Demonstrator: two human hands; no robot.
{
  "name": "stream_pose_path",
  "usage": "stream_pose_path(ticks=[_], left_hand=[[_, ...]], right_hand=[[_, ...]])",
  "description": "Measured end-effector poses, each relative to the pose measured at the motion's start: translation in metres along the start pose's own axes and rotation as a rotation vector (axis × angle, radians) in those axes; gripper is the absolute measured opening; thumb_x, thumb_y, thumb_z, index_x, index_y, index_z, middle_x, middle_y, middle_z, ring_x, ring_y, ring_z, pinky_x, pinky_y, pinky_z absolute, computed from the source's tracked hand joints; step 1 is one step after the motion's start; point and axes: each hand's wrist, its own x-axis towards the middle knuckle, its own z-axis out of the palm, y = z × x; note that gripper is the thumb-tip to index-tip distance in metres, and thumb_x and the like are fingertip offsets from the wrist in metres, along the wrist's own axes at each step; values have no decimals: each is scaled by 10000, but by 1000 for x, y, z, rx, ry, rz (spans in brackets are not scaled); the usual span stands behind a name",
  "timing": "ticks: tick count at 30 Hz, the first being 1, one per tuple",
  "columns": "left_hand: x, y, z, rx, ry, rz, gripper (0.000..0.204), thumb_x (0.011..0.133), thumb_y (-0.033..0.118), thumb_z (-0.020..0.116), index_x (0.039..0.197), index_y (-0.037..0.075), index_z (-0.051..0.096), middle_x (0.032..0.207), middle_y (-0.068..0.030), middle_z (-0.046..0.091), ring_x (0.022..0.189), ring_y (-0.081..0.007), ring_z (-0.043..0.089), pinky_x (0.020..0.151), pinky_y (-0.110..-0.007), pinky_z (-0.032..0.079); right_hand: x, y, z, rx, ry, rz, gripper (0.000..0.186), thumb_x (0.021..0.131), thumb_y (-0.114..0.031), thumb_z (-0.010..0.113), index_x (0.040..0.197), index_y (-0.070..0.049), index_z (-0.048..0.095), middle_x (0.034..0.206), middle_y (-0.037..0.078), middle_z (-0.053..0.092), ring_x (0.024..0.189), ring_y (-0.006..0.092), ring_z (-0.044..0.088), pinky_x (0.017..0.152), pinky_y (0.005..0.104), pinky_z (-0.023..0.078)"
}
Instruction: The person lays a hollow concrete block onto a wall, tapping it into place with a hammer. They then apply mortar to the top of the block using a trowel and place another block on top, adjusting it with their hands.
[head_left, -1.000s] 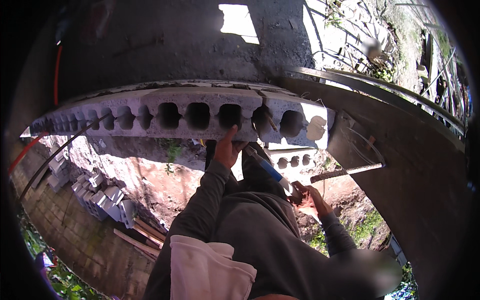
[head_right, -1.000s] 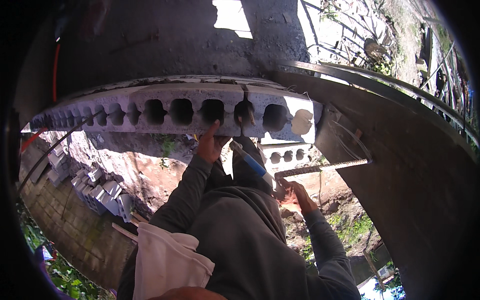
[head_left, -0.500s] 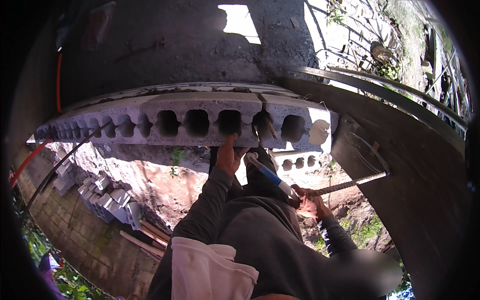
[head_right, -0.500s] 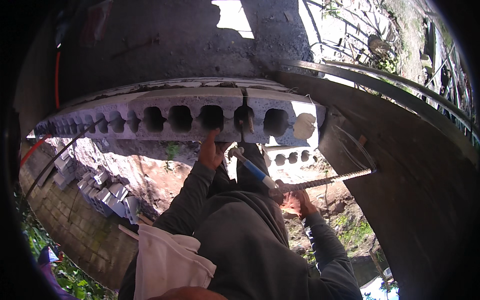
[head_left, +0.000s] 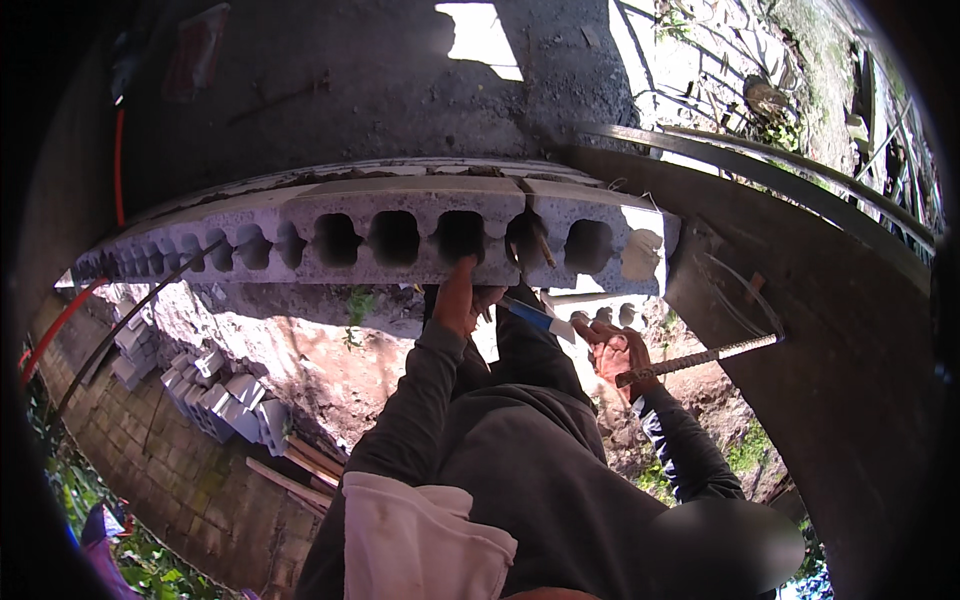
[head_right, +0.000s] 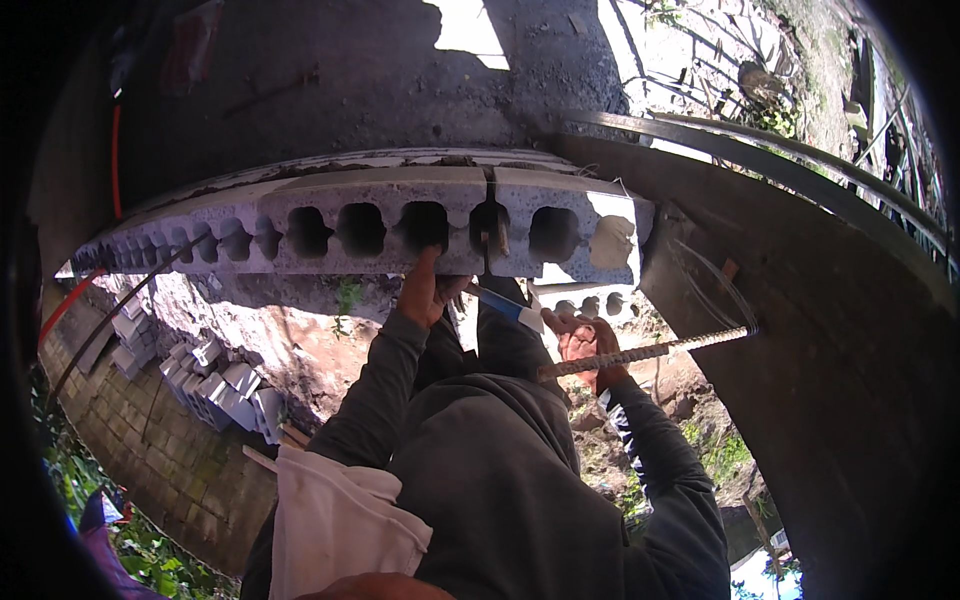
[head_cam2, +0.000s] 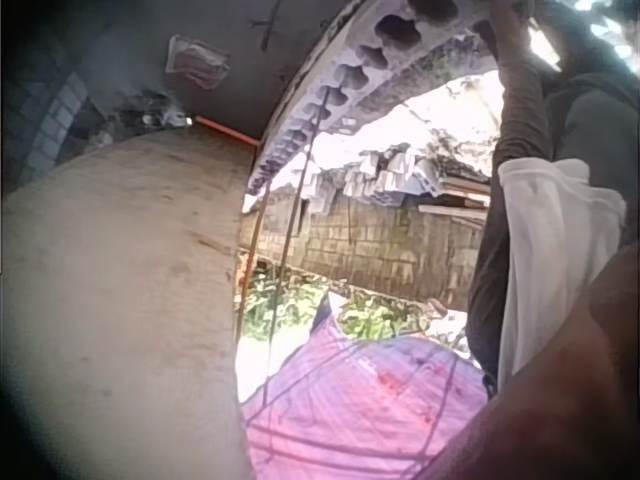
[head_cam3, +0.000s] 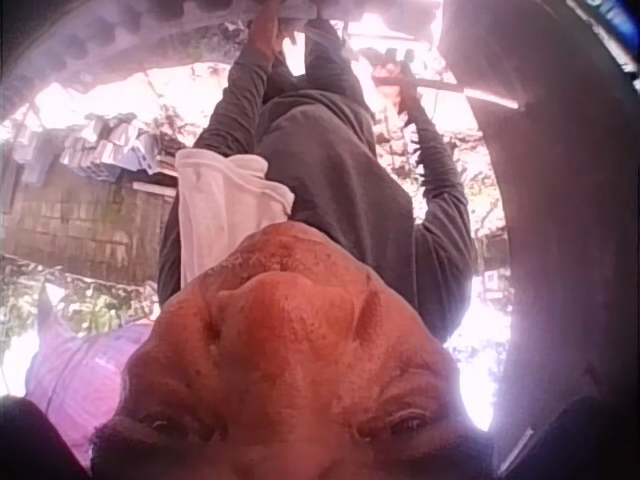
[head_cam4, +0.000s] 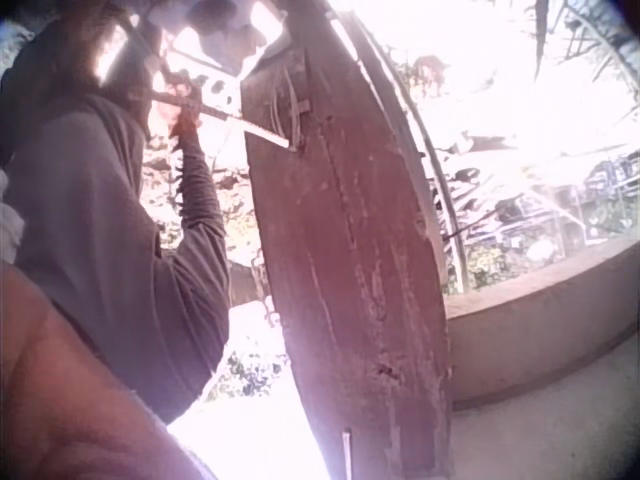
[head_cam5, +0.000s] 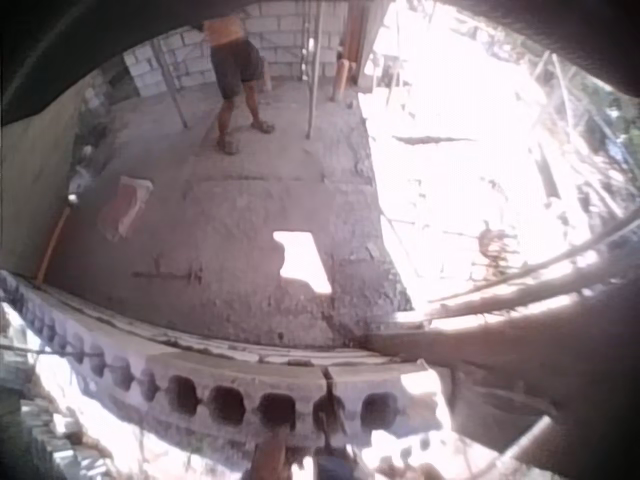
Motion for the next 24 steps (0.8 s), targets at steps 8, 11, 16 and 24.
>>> stream_pose_path(ticks=[8,11,16,24], left_hand=[[0,-1,-1,-62,-31,29,419,980,309,638,1246,-10,585,1140,-144,657,997,-276,699,785,-352,657],[1,-2,1,-46,-50,52,409,997,314,604,1241,-14,586,1123,-150,668,974,-276,711,764,-324,653],[2,-5,3,-58,-76,50,408,1000,310,601,1234,-24,587,1096,-164,672,950,-276,718,745,-306,655],[4,-2,-1,-88,-13,-9,399,987,289,625,1212,-37,588,1101,-182,665,932,-285,721,722,-312,662]], right_hand=[[4,-12,8,394,20,153,524,840,-78,631,1346,-214,634,916,68,648,751,264,666,662,378,541],[1,10,23,779,-24,211,426,876,-83,608,1300,-67,581,1144,133,626,783,199,658,717,321,549],[7,-5,11,282,-5,135,549,883,-74,579,1431,-82,546,1048,90,688,797,201,670,672,297,530],[1,-2,9,639,29,132,445,968,-111,560,1406,-35,552,1168,83,723,727,124,604,657,272,503]])
